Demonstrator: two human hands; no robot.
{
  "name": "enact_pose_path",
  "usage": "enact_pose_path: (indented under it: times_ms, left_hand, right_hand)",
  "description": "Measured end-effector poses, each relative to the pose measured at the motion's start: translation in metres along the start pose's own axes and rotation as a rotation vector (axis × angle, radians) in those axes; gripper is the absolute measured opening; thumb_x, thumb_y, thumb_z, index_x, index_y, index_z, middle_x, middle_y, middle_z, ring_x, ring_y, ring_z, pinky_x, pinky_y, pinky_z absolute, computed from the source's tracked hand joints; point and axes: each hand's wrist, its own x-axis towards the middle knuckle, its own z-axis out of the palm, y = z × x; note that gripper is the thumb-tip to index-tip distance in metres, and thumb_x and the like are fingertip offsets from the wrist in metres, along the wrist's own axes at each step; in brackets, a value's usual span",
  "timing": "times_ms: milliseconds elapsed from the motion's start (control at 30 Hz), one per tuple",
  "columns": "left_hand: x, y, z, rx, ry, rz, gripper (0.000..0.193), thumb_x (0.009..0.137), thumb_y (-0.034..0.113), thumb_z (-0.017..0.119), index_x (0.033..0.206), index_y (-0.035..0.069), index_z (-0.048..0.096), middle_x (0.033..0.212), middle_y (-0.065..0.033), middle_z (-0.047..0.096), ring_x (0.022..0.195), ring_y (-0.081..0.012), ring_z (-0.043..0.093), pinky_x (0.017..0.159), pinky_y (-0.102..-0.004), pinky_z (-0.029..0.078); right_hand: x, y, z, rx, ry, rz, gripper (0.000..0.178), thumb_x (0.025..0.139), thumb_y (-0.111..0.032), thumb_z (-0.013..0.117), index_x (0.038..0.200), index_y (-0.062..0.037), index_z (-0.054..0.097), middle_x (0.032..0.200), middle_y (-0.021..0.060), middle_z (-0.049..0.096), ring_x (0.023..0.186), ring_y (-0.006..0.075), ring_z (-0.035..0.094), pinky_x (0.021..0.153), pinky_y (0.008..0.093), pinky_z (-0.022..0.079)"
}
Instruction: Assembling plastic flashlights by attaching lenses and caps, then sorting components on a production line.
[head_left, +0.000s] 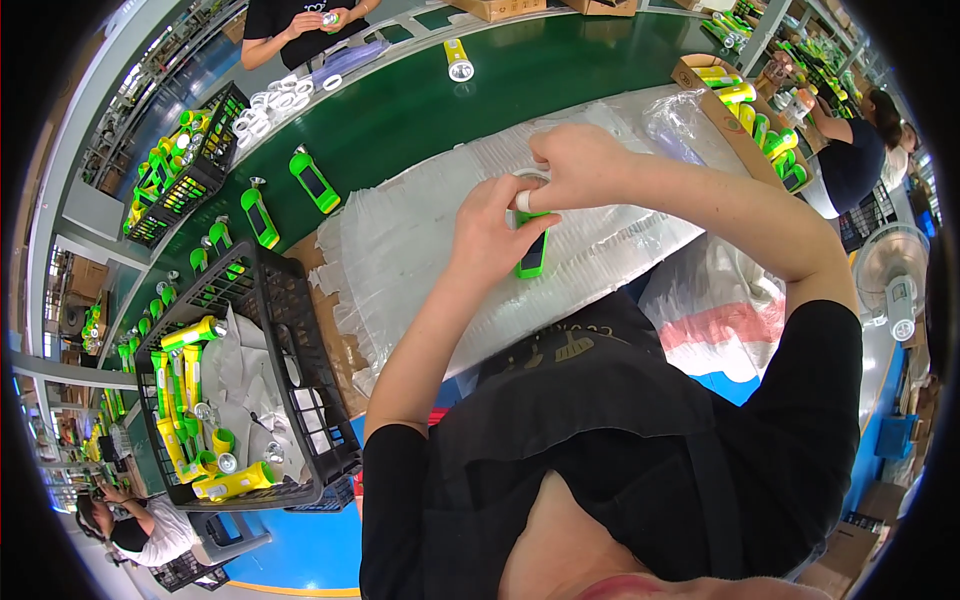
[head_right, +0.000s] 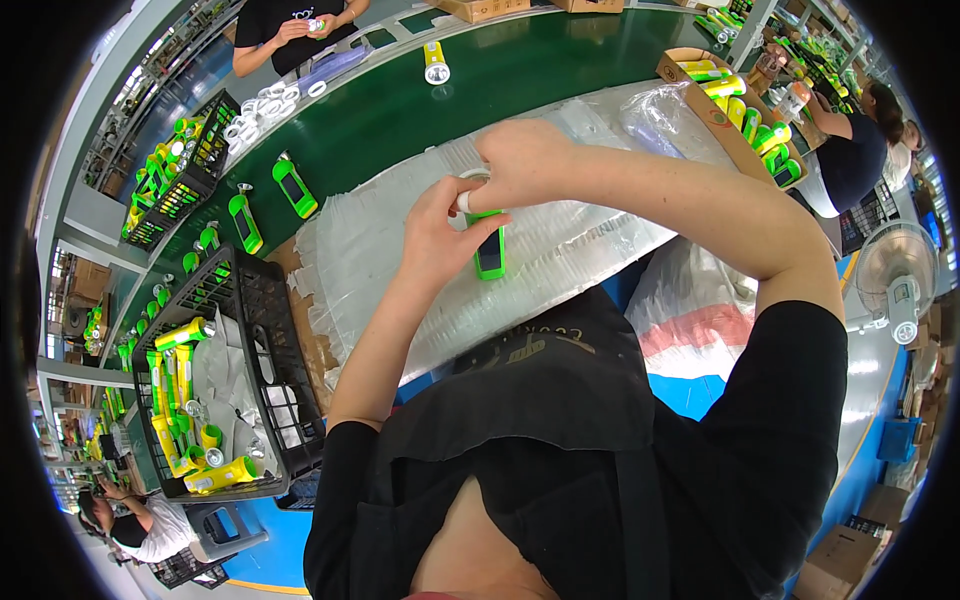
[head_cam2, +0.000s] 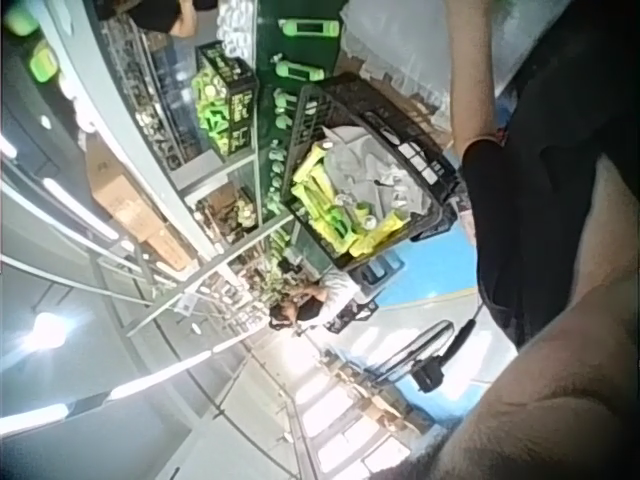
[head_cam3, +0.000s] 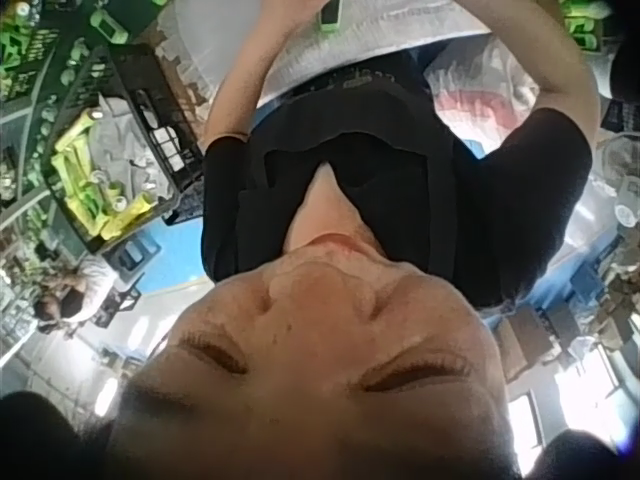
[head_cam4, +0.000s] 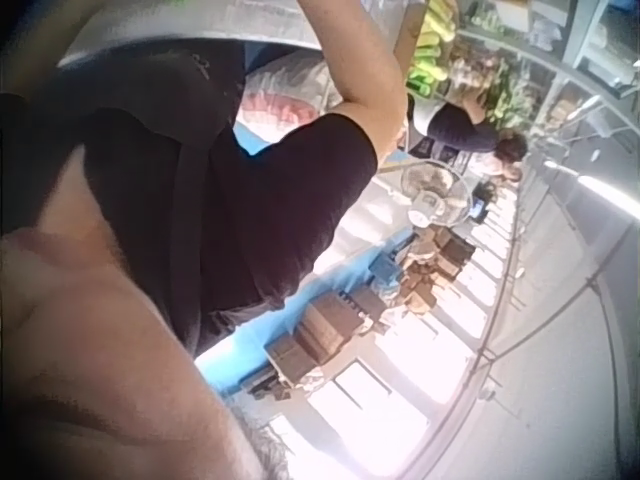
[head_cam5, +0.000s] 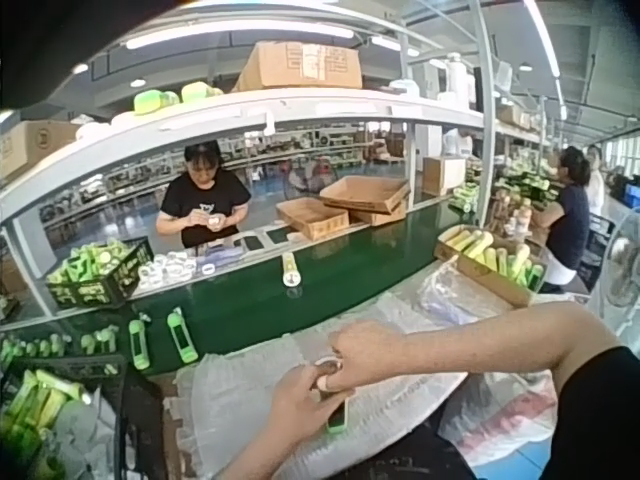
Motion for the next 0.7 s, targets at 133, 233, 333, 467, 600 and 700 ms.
enact_pose_path:
  times_ms: [133,233,333,467,600,700]
  left_hand:
    - [-0.003,-0.001,0.001,-0.033,0.003,-0.016,0.038,0.067,0.019,0.083,0.095,0.009,0.06,0.085,-0.0068,0.065,0.08,-0.0283,0.061,0.069,-0.0396,0.048]
    - [-0.002,-0.002,0.003,-0.067,0.033,0.095,0.039,0.066,0.019,0.083,0.096,0.009,0.06,0.086,-0.007,0.065,0.079,-0.0283,0.061,0.068,-0.0396,0.048]
    - [0.0,-0.001,0.002,-0.061,0.014,0.016,0.039,0.066,0.017,0.084,0.096,0.009,0.06,0.087,-0.007,0.066,0.08,-0.028,0.061,0.069,-0.0397,0.048]
    - [0.0,-0.006,0.002,-0.047,0.028,0.018,0.04,0.066,0.016,0.084,0.097,0.009,0.06,0.09,-0.0076,0.066,0.081,-0.0281,0.062,0.069,-0.0392,0.049]
    - [-0.006,-0.015,-0.002,-0.103,0.04,-0.016,0.041,0.066,0.014,0.084,0.098,0.009,0.06,0.092,-0.0082,0.067,0.083,-0.0289,0.063,0.069,-0.0378,0.05]
    - [-0.017,-0.02,-0.002,-0.162,0.068,0.01,0.041,0.069,0.012,0.083,0.101,0.007,0.058,0.099,-0.0095,0.067,0.09,-0.0237,0.065,0.077,-0.0346,0.051]
  right_hand:
    - [0.001,0.019,0.001,0.111,0.087,-0.228,0.055,0.066,-0.05,0.07,0.078,0.0029,0.058,0.07,0.0194,0.06,0.07,0.0361,0.061,0.061,0.0437,0.047]
    - [0.005,0.023,0.005,0.24,0.053,-0.555,0.059,0.066,-0.054,0.071,0.077,0.0031,0.058,0.072,0.02,0.061,0.069,0.0356,0.061,0.059,0.0435,0.046]
    - [-0.001,0.001,-0.001,-0.038,-0.078,0.041,0.058,0.07,-0.054,0.072,0.088,0.0,0.059,0.083,0.0165,0.063,0.076,0.0323,0.061,0.063,0.0401,0.047]
    - [0.003,0.021,0.01,0.192,0.256,-0.341,0.058,0.068,-0.054,0.073,0.085,-0.0004,0.059,0.072,0.0152,0.061,0.067,0.0335,0.06,0.059,0.0416,0.047]
    - [-0.001,0.013,0.046,0.376,0.316,-0.074,0.057,0.066,-0.05,0.08,0.092,-0.003,0.059,0.079,0.0092,0.063,0.073,0.0233,0.062,0.06,0.0365,0.047]
    - [-0.014,0.019,0.114,0.826,0.498,-0.183,0.065,0.066,-0.039,0.085,0.11,-0.0021,0.056,0.087,0.0102,0.065,0.08,0.0193,0.063,0.067,0.0341,0.049]
